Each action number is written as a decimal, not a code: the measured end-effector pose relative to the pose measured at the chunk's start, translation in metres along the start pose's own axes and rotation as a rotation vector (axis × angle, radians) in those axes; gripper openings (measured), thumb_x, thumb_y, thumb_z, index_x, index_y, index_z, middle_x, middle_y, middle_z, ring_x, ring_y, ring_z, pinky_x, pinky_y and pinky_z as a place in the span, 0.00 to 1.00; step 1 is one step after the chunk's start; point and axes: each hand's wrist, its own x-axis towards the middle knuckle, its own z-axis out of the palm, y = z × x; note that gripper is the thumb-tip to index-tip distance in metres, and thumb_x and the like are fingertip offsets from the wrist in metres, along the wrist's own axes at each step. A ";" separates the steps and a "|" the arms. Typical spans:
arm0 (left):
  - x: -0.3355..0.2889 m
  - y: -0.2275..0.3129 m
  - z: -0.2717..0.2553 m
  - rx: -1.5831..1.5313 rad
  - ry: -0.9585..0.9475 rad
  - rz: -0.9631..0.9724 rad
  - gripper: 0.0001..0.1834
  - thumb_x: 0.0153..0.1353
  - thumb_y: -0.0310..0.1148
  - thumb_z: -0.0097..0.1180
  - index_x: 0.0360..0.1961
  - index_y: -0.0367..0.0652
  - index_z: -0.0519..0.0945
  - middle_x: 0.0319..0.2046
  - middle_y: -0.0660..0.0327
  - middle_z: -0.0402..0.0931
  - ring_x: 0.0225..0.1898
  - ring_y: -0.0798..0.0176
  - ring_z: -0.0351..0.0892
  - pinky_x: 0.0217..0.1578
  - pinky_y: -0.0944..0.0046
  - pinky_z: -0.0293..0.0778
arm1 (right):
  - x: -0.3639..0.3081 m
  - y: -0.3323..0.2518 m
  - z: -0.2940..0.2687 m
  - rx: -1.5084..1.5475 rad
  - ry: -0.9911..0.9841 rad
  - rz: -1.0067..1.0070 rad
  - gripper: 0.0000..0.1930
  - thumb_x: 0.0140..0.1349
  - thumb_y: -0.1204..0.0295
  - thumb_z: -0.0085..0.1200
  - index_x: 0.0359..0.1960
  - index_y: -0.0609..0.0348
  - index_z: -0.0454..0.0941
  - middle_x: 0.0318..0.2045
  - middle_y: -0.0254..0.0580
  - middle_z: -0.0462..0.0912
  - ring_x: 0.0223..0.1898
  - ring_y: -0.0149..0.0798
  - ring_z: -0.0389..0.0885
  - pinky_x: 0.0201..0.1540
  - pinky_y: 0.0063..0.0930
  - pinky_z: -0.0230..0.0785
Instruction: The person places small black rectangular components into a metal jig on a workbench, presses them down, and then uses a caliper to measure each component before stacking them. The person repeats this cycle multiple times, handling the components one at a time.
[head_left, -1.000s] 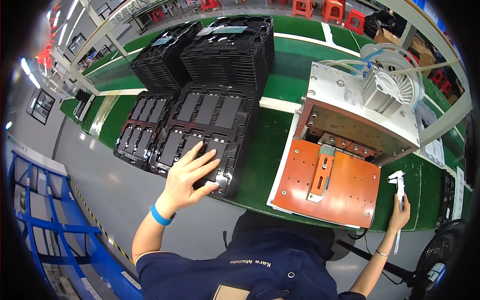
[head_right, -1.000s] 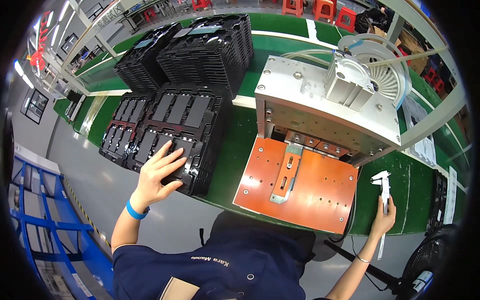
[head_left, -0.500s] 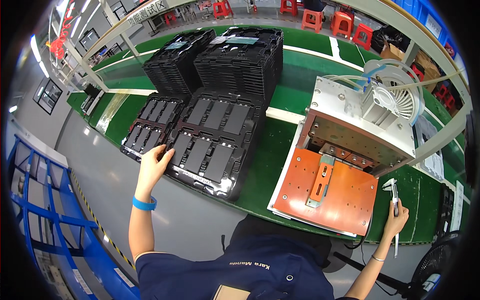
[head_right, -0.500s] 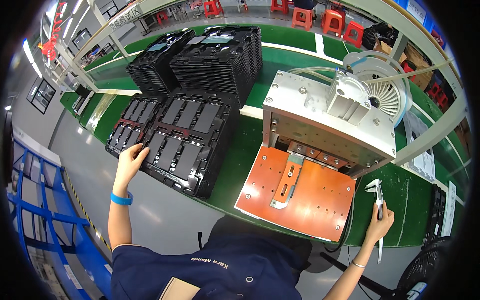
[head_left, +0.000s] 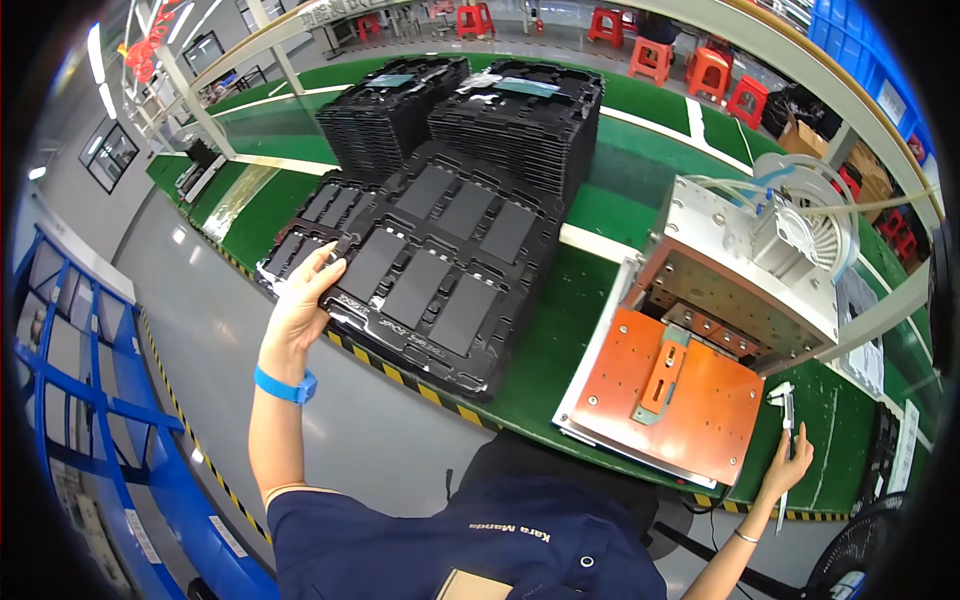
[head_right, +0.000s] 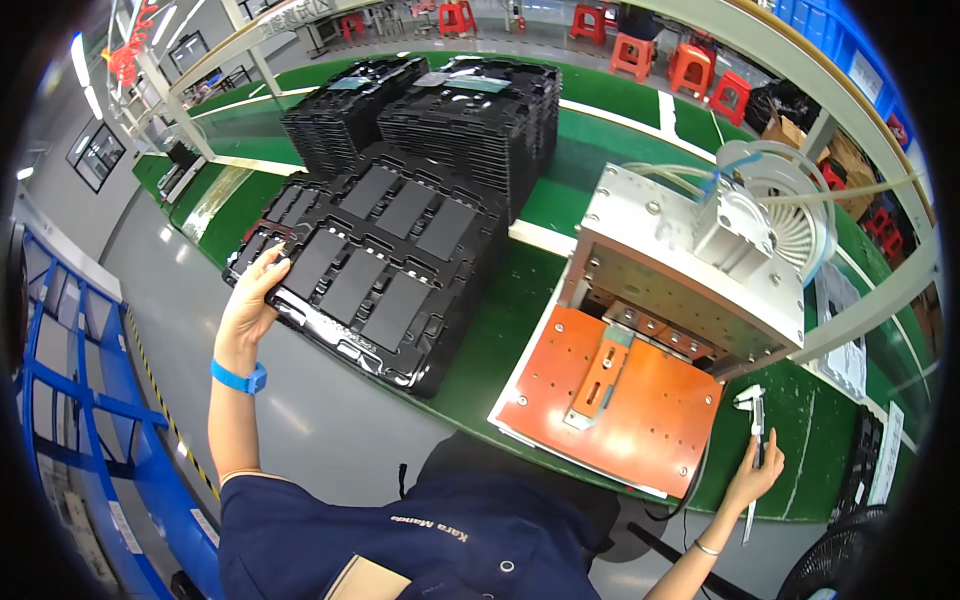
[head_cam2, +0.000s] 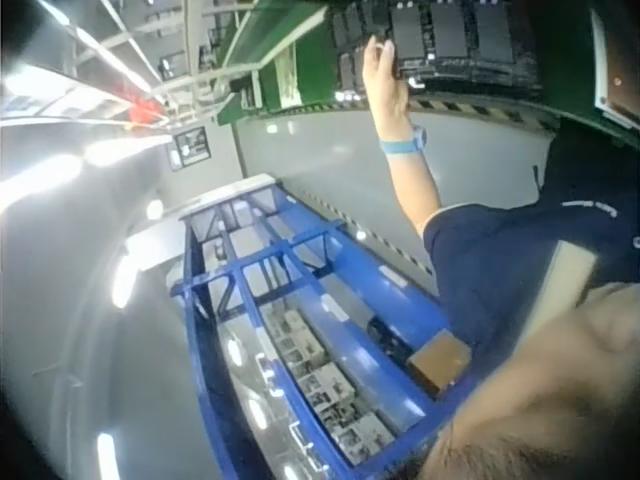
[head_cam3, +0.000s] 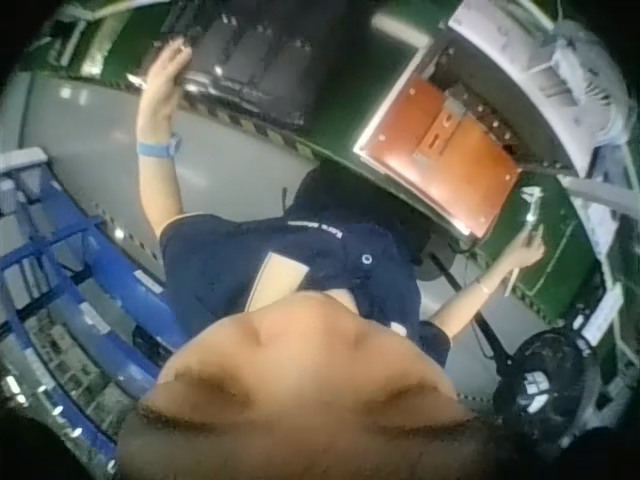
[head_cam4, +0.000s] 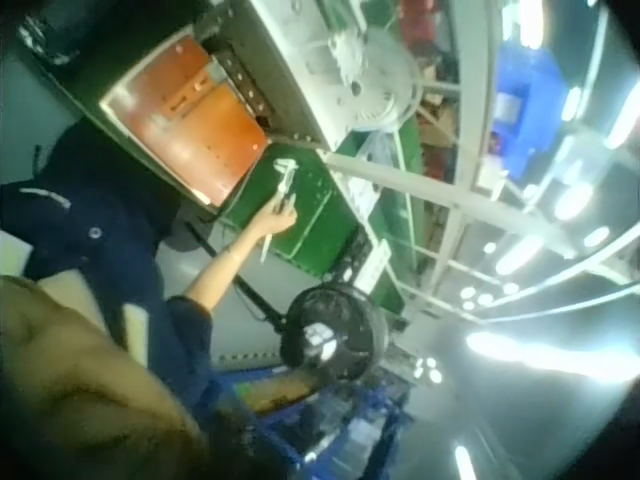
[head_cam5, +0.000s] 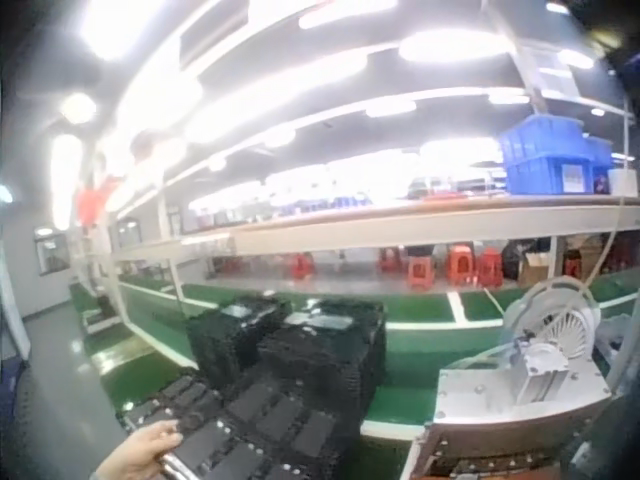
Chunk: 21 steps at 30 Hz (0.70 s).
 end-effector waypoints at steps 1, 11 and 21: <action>0.002 -0.001 -0.004 -0.045 -0.023 0.021 0.24 0.65 0.29 0.58 0.60 0.34 0.70 0.49 0.58 0.78 0.48 0.66 0.80 0.50 0.65 0.77 | 0.000 0.004 -0.002 0.011 -0.009 0.008 0.19 0.63 0.68 0.60 0.56 0.55 0.78 0.38 0.42 0.76 0.41 0.42 0.73 0.45 0.36 0.66; 0.035 0.028 -0.180 -0.156 0.031 0.172 0.25 0.65 0.30 0.56 0.62 0.33 0.69 0.56 0.55 0.76 0.55 0.60 0.77 0.58 0.59 0.73 | -0.002 0.013 0.004 0.092 -0.050 0.091 0.19 0.64 0.69 0.59 0.56 0.56 0.78 0.38 0.41 0.74 0.39 0.38 0.75 0.42 0.32 0.70; 0.090 -0.014 -0.248 0.556 0.423 0.050 0.24 0.58 0.35 0.66 0.53 0.32 0.79 0.44 0.57 0.82 0.42 0.66 0.81 0.47 0.67 0.75 | -0.001 0.009 0.007 0.129 0.003 0.055 0.18 0.65 0.69 0.58 0.55 0.59 0.78 0.29 0.34 0.68 0.28 0.30 0.64 0.33 0.26 0.63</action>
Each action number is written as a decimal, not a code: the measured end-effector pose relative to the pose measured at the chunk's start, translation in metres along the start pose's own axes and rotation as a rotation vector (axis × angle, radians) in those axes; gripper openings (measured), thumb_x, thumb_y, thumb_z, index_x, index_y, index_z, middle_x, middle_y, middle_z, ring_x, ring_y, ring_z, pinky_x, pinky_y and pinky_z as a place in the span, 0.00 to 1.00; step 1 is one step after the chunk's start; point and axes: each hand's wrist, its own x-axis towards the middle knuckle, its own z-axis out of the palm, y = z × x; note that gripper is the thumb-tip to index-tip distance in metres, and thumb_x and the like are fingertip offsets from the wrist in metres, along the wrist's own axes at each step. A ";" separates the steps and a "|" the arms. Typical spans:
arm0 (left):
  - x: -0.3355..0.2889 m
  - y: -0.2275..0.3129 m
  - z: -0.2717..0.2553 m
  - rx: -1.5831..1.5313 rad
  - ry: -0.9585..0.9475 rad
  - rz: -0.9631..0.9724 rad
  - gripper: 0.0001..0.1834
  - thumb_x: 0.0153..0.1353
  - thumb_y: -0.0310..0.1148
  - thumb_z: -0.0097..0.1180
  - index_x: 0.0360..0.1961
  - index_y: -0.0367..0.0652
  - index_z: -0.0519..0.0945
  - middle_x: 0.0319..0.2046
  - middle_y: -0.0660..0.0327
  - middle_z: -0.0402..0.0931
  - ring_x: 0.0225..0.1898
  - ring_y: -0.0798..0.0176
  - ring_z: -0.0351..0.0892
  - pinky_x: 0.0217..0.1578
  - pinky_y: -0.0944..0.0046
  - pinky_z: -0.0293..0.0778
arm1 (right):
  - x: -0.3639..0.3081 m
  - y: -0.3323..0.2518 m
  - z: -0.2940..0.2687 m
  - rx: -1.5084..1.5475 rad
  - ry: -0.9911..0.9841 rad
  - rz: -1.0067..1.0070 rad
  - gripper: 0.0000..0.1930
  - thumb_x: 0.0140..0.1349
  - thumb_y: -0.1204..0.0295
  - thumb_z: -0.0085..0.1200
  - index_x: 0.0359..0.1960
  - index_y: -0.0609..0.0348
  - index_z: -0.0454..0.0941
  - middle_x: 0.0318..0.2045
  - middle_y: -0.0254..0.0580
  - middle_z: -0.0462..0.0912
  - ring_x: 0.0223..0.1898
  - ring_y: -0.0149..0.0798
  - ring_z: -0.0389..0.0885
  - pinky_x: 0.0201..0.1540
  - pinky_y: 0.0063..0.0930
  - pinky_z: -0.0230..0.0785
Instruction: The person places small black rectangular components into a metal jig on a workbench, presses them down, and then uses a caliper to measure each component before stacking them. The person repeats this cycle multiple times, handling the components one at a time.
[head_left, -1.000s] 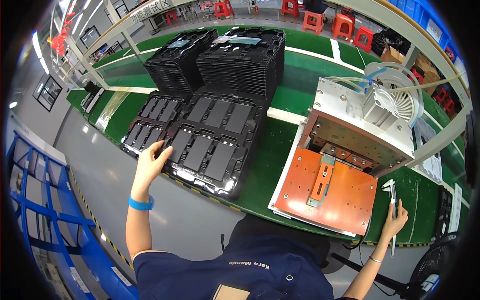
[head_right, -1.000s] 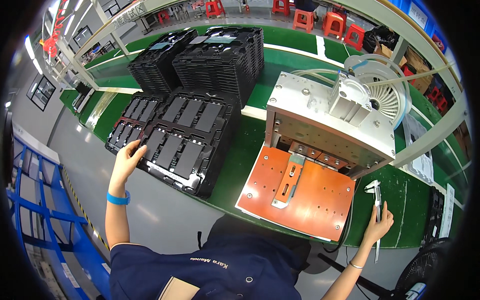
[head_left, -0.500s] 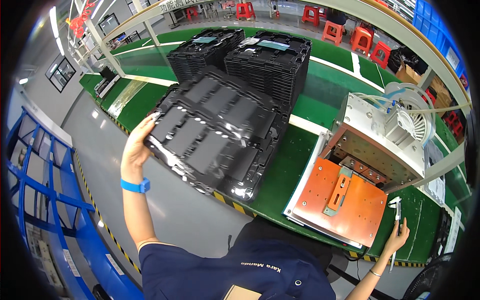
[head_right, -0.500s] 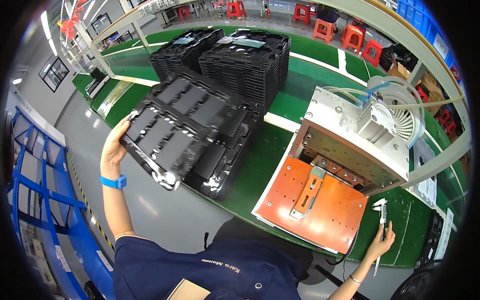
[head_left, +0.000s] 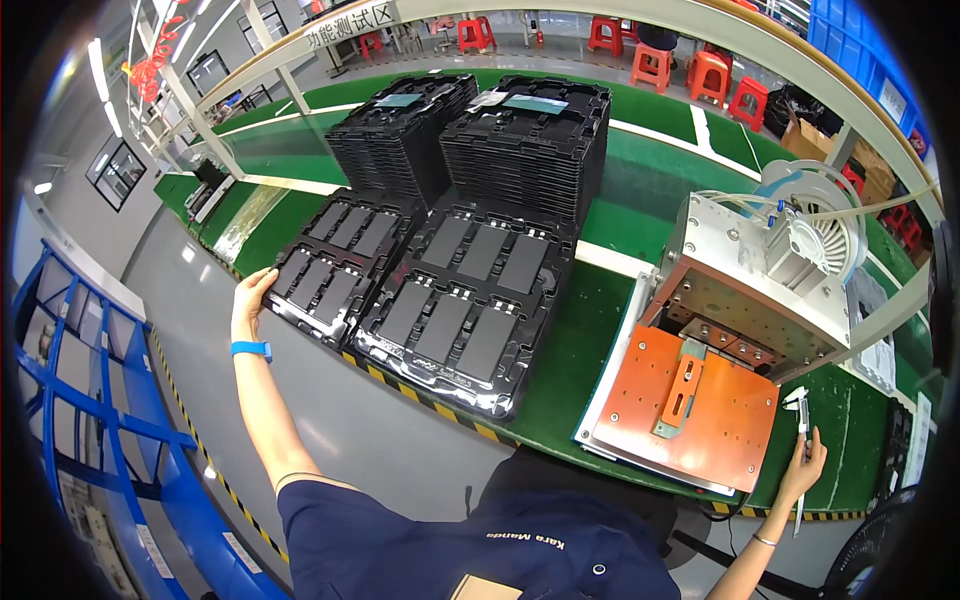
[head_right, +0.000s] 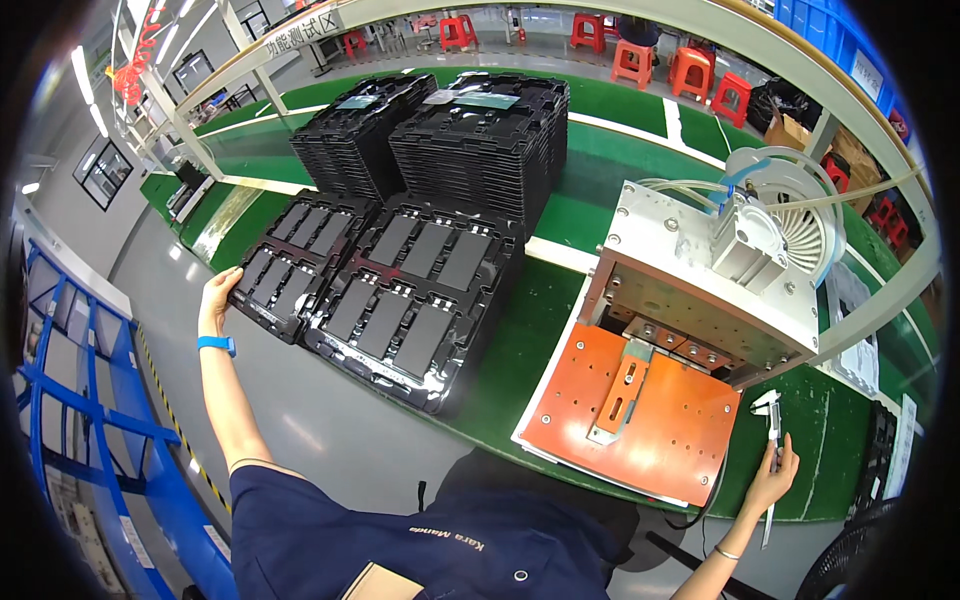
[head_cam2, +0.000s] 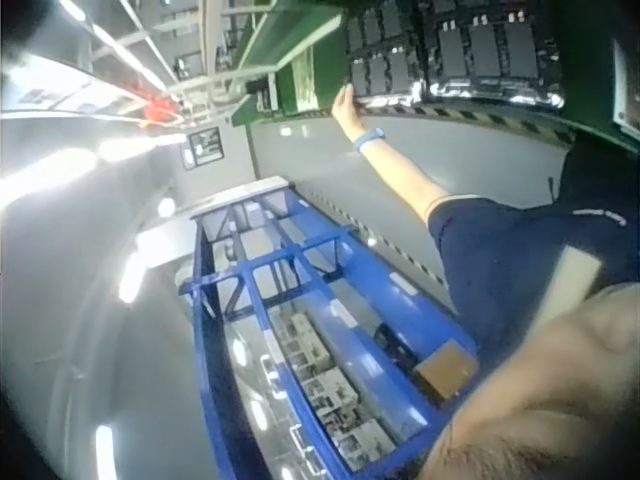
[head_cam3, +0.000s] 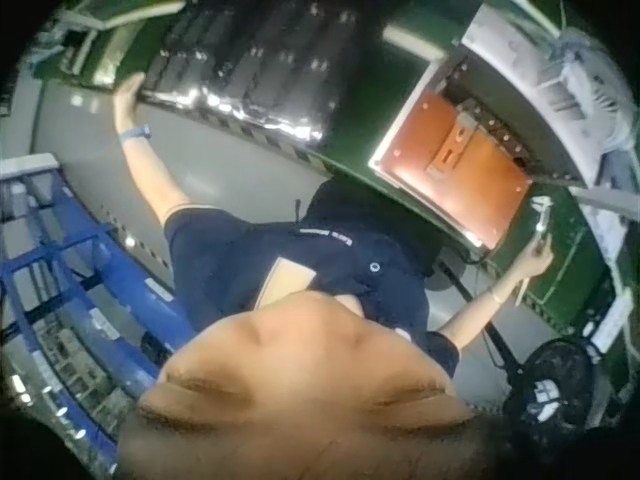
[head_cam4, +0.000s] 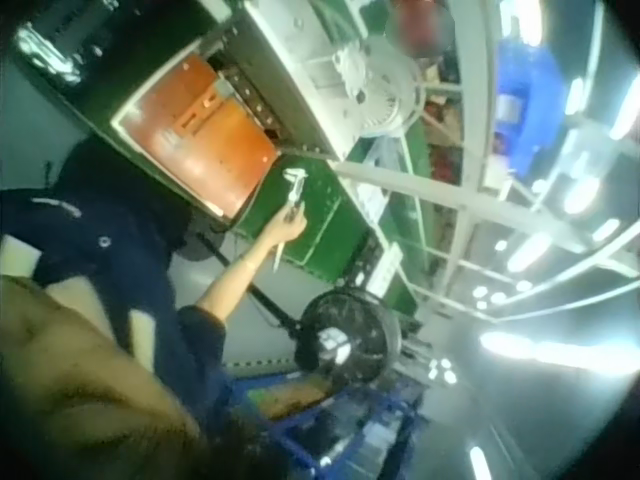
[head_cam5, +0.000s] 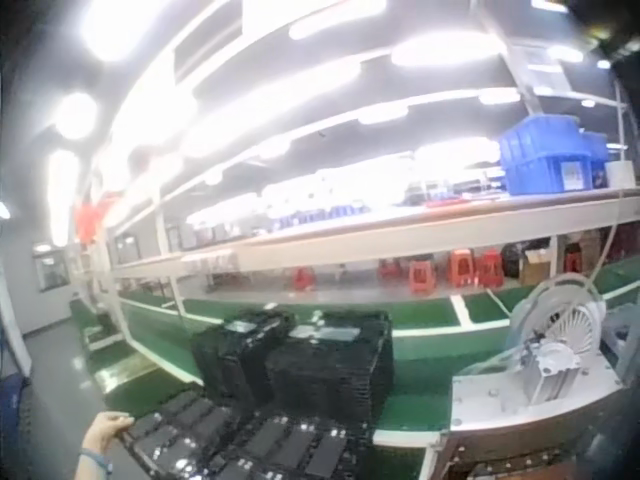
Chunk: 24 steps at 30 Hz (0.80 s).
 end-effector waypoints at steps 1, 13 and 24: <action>0.002 -0.003 0.001 0.208 0.052 0.017 0.24 0.57 0.36 0.67 0.51 0.32 0.80 0.43 0.57 0.83 0.41 0.67 0.80 0.46 0.67 0.74 | 0.000 -0.001 -0.001 -0.009 -0.006 -0.001 0.18 0.65 0.70 0.58 0.55 0.59 0.78 0.29 0.34 0.68 0.28 0.30 0.65 0.33 0.25 0.63; 0.004 -0.064 0.018 0.103 0.382 0.079 0.18 0.62 0.40 0.61 0.46 0.37 0.83 0.41 0.58 0.83 0.44 0.66 0.79 0.48 0.68 0.71 | -0.001 -0.008 -0.004 0.003 -0.010 0.020 0.17 0.64 0.70 0.59 0.54 0.60 0.79 0.31 0.36 0.71 0.29 0.30 0.68 0.33 0.26 0.64; 0.008 -0.048 0.023 0.118 0.180 0.094 0.22 0.63 0.41 0.61 0.51 0.35 0.81 0.44 0.58 0.82 0.46 0.66 0.78 0.50 0.68 0.71 | 0.000 -0.017 -0.011 -0.032 0.000 0.077 0.16 0.65 0.70 0.59 0.54 0.59 0.80 0.34 0.37 0.75 0.33 0.33 0.72 0.37 0.27 0.67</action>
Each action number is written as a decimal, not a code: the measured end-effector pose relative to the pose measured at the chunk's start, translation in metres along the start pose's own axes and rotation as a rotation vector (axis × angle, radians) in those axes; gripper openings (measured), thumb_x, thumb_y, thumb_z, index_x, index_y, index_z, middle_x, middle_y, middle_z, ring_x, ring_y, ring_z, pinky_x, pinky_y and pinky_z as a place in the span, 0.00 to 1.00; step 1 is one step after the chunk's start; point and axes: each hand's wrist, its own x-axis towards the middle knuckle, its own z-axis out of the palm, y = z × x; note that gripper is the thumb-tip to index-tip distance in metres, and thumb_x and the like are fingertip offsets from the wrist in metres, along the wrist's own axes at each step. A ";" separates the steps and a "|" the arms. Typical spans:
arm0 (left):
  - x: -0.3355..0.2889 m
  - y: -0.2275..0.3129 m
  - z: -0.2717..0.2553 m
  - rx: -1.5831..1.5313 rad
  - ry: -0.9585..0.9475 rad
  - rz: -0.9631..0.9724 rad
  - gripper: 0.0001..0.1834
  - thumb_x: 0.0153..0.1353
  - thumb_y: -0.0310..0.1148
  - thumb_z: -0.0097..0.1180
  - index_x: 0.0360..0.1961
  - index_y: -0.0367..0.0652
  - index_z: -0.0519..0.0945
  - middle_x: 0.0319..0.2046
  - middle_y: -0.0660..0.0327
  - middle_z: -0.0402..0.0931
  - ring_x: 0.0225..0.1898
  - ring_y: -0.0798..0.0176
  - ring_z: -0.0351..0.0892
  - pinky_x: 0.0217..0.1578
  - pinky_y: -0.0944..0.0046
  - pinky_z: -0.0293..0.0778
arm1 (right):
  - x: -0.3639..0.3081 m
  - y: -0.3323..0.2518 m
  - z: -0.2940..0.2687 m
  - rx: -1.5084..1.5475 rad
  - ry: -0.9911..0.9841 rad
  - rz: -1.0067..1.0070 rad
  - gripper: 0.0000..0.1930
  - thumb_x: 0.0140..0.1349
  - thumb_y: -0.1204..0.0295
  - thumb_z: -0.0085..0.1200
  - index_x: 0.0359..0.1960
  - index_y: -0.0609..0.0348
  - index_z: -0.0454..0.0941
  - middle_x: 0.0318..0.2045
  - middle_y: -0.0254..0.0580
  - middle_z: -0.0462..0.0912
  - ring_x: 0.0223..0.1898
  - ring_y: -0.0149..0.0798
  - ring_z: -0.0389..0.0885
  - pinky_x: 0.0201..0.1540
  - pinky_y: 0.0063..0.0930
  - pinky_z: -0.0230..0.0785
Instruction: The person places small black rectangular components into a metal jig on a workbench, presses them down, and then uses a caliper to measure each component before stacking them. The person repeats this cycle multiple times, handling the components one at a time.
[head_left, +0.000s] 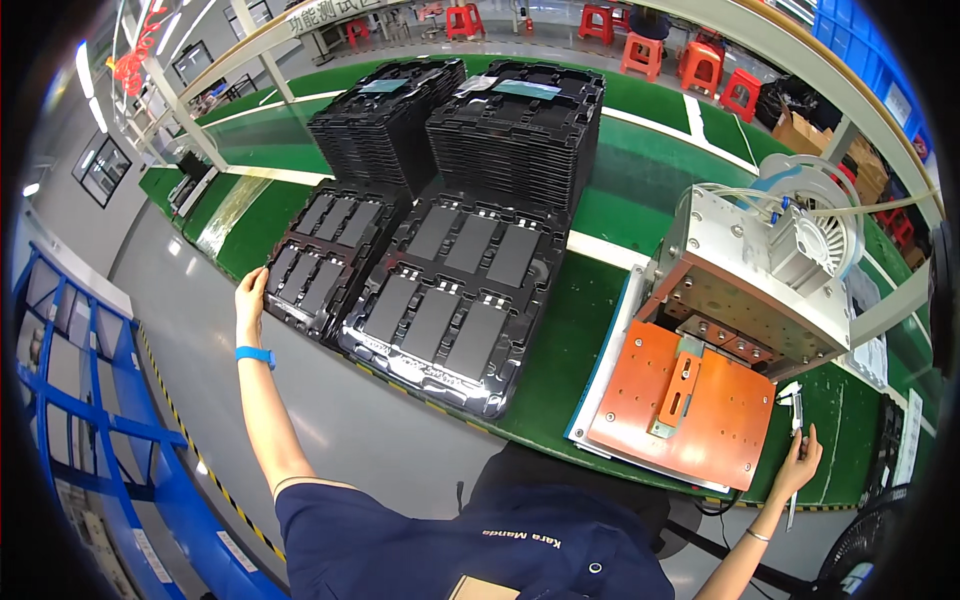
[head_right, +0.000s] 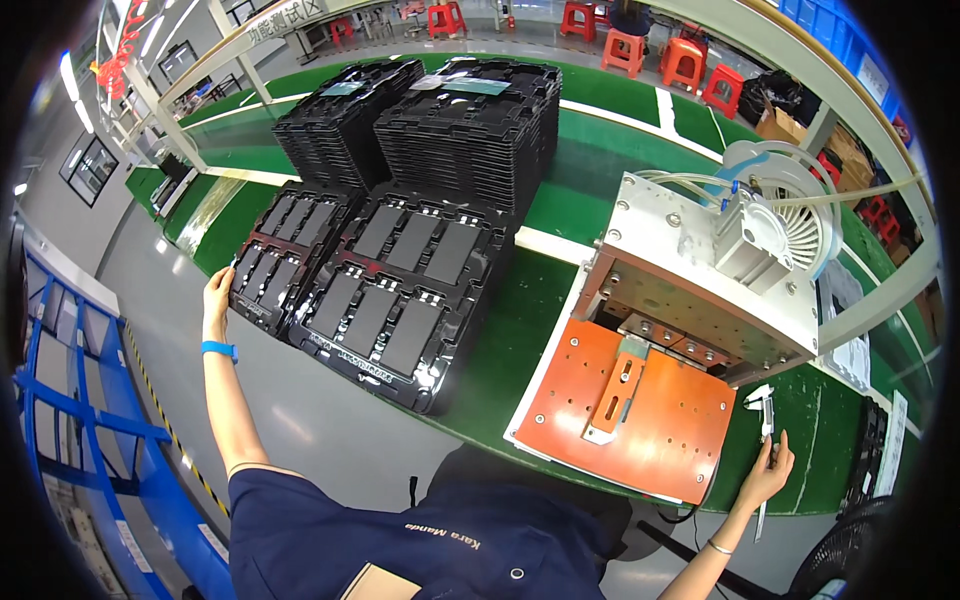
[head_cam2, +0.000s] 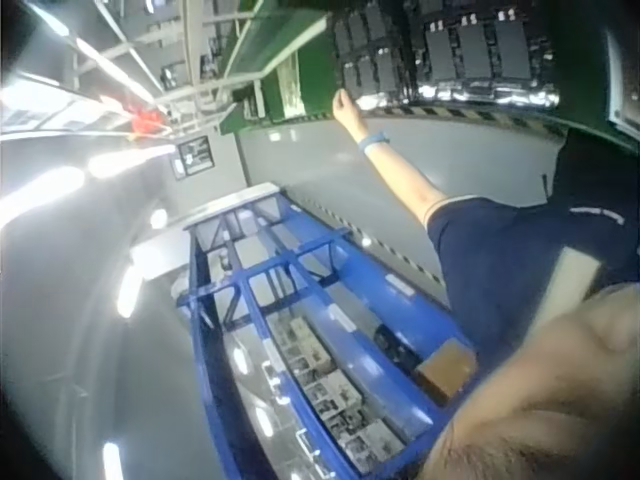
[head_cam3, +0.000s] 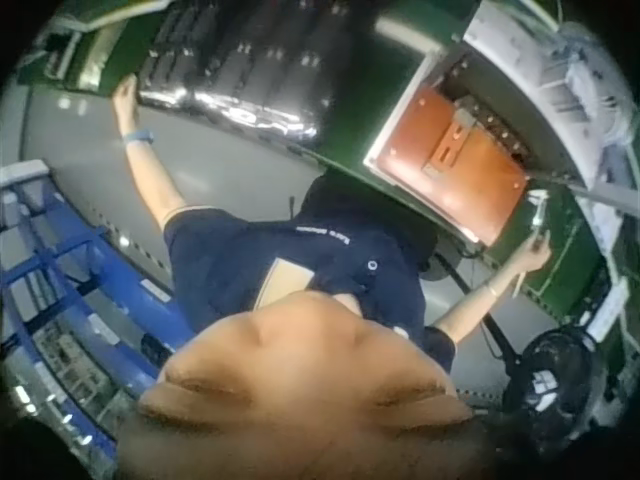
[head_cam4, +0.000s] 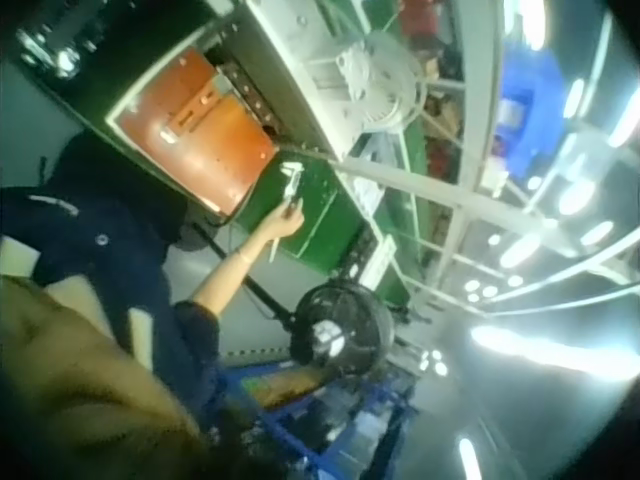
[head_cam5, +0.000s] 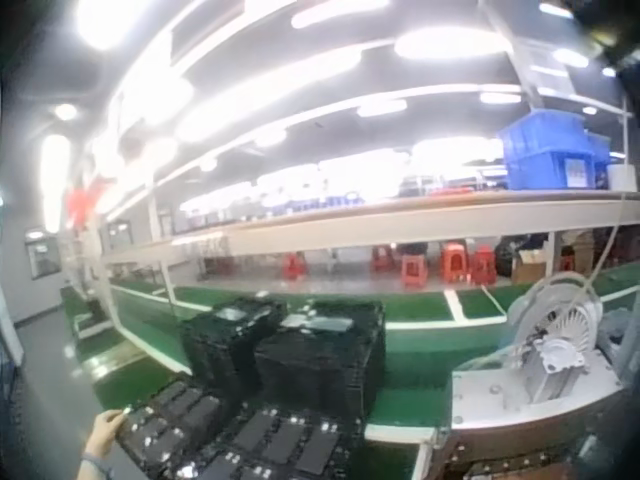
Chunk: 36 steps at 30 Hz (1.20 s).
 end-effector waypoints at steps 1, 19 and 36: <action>-0.002 -0.001 -0.004 0.004 0.014 -0.013 0.22 0.62 0.41 0.62 0.51 0.35 0.81 0.45 0.58 0.82 0.47 0.66 0.78 0.51 0.68 0.70 | -0.001 -0.002 -0.002 0.004 0.051 -0.005 0.16 0.65 0.70 0.58 0.53 0.59 0.80 0.35 0.37 0.75 0.35 0.33 0.73 0.38 0.28 0.68; -0.132 0.260 0.191 0.833 -0.268 0.600 0.28 0.45 0.51 0.71 0.36 0.35 0.83 0.41 0.50 0.77 0.47 0.49 0.76 0.46 0.53 0.77 | 0.004 -0.503 0.097 0.029 -0.276 -1.727 0.03 0.54 0.72 0.54 0.30 0.54 0.77 0.28 0.31 0.78 0.41 0.35 0.76 0.40 0.29 0.68; -0.126 0.267 0.195 0.774 -0.394 0.341 0.33 0.49 0.58 0.65 0.39 0.35 0.83 0.39 0.48 0.82 0.44 0.49 0.83 0.44 0.54 0.78 | 0.002 -0.543 0.131 -0.139 -0.282 -1.871 0.06 0.53 0.68 0.57 0.21 0.48 0.84 0.26 0.28 0.85 0.38 0.34 0.82 0.37 0.30 0.70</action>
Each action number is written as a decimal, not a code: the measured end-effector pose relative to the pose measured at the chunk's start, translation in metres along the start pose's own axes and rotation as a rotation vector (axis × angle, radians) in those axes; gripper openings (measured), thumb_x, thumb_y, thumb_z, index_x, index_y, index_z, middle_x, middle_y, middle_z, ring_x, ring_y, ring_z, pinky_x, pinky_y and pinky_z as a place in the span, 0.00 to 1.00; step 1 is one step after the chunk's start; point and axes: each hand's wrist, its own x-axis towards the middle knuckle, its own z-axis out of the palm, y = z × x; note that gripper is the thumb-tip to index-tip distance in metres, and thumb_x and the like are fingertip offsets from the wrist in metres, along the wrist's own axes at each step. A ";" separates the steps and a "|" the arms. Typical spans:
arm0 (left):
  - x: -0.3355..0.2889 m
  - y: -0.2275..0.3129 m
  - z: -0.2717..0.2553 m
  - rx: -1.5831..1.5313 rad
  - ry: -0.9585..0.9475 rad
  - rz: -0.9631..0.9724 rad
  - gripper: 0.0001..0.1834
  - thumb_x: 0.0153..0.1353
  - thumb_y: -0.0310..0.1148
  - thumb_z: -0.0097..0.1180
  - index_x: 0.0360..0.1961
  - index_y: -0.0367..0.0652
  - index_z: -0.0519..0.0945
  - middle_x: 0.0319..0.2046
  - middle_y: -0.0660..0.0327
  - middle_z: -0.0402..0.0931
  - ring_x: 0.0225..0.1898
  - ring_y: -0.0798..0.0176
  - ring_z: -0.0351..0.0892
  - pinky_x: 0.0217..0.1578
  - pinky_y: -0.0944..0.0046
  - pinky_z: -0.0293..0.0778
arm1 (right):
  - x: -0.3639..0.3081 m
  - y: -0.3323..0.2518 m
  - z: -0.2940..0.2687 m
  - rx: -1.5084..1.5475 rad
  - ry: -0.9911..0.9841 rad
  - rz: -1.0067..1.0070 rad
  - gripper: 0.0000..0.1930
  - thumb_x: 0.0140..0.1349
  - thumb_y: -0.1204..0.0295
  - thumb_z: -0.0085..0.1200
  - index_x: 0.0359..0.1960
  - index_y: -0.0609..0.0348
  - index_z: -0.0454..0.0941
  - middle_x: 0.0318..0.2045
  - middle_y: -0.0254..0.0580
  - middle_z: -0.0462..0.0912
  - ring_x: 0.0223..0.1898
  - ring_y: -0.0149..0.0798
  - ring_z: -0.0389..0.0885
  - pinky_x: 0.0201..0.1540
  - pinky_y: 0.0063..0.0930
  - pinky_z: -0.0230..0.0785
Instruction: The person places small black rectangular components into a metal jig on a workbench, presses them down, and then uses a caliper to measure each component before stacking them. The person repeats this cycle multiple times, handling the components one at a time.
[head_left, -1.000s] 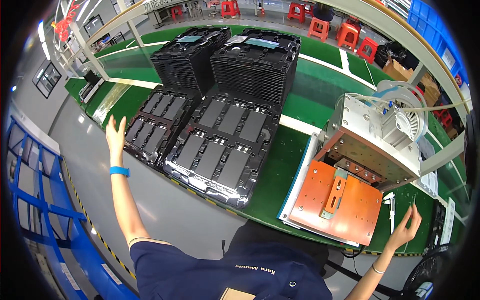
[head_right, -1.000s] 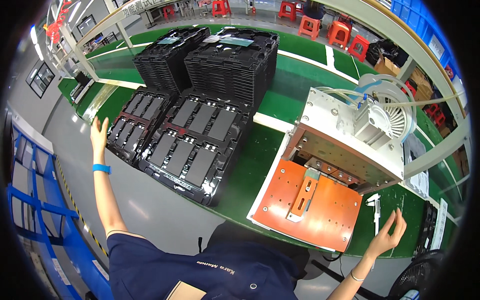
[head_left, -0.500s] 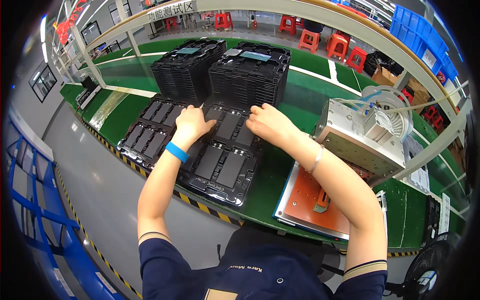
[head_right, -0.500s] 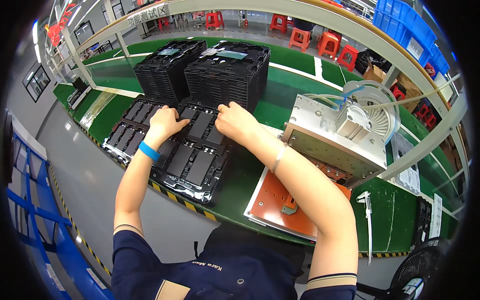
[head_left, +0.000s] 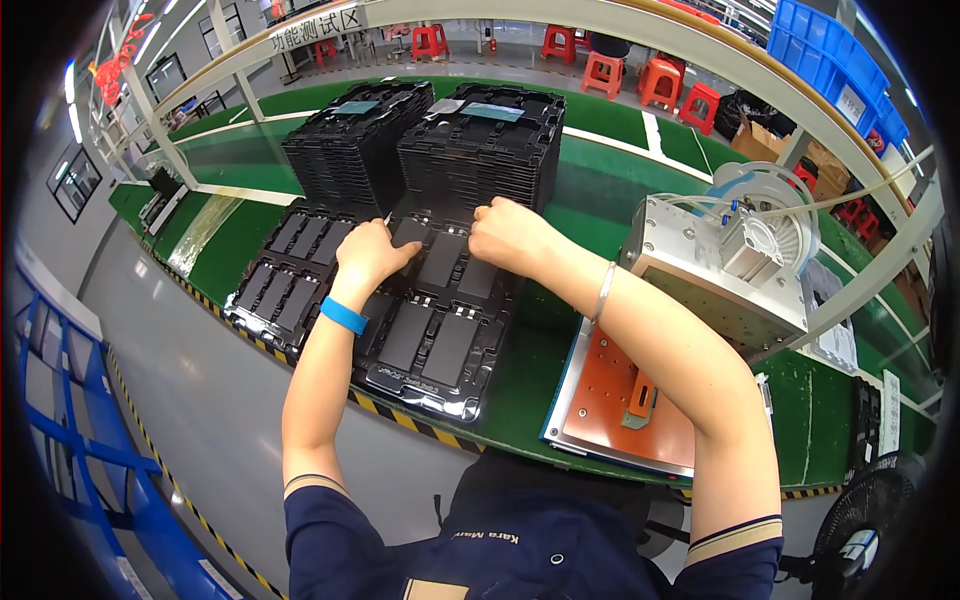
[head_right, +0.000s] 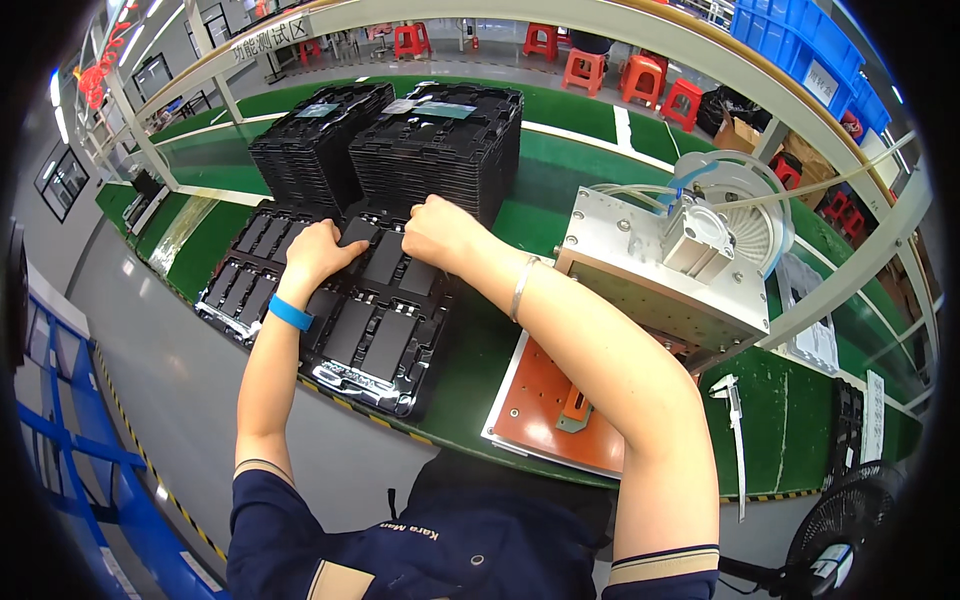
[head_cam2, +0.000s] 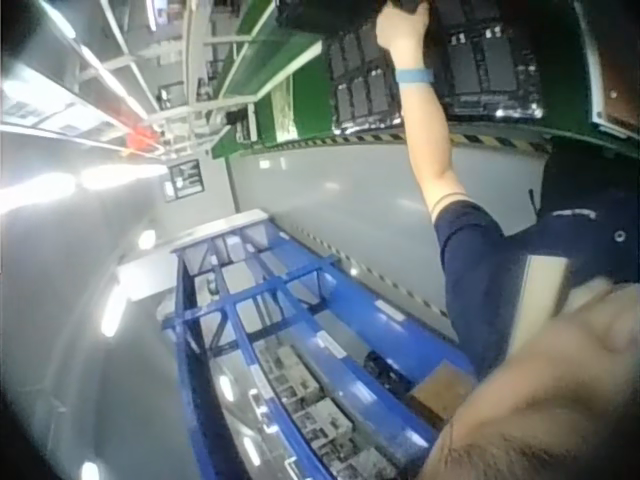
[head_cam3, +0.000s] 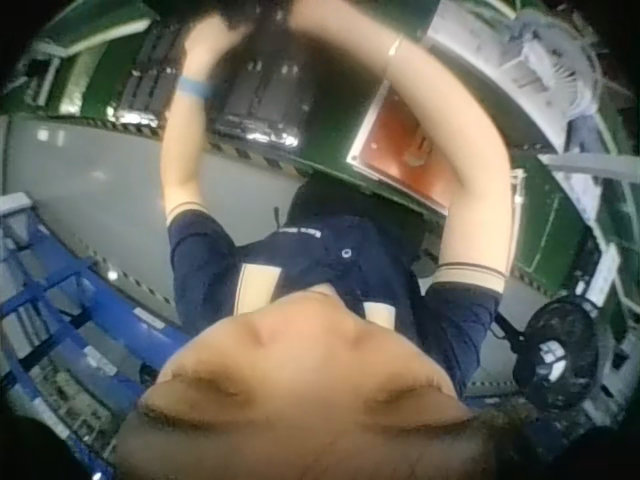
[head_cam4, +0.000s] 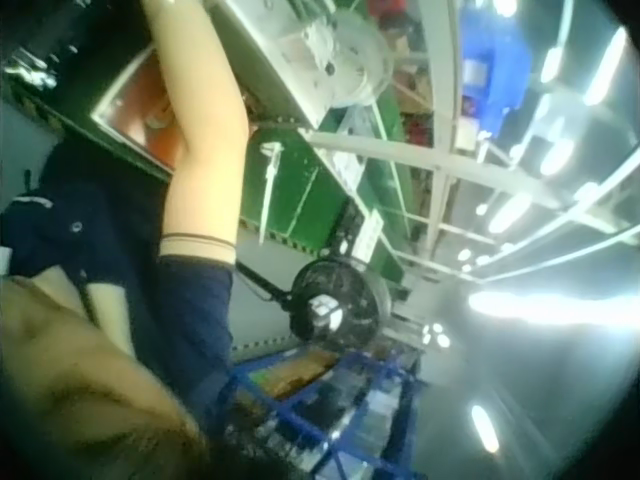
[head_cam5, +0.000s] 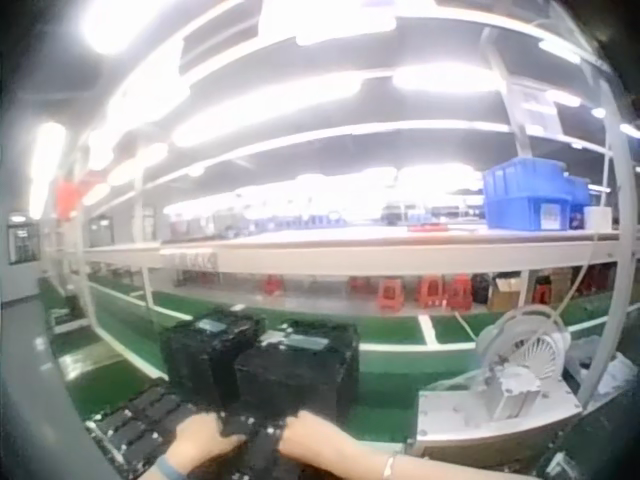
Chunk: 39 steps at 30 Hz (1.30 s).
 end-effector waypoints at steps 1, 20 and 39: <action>-0.003 0.000 -0.002 -0.051 0.007 0.007 0.32 0.48 0.58 0.65 0.38 0.35 0.83 0.36 0.49 0.83 0.42 0.49 0.84 0.43 0.54 0.79 | 0.001 -0.001 -0.001 -0.017 -0.041 -0.029 0.06 0.53 0.68 0.57 0.21 0.48 0.84 0.26 0.28 0.85 0.38 0.34 0.83 0.36 0.30 0.70; 0.018 -0.034 0.003 -0.910 0.063 0.185 0.13 0.61 0.37 0.62 0.30 0.36 0.83 0.22 0.64 0.81 0.22 0.74 0.75 0.24 0.73 0.68 | -0.015 -0.015 -0.014 -0.005 0.230 0.031 0.07 0.51 0.68 0.57 0.19 0.52 0.84 0.28 0.32 0.81 0.38 0.36 0.79 0.31 0.28 0.73; -0.087 0.117 -0.046 -0.416 -0.006 0.834 0.14 0.53 0.30 0.66 0.18 0.39 0.73 0.12 0.57 0.71 0.15 0.53 0.74 0.19 0.60 0.69 | -0.287 -0.141 -0.102 0.425 0.165 0.938 0.18 0.49 0.81 0.53 0.45 0.63 0.80 0.45 0.44 0.80 0.43 0.43 0.82 0.42 0.31 0.76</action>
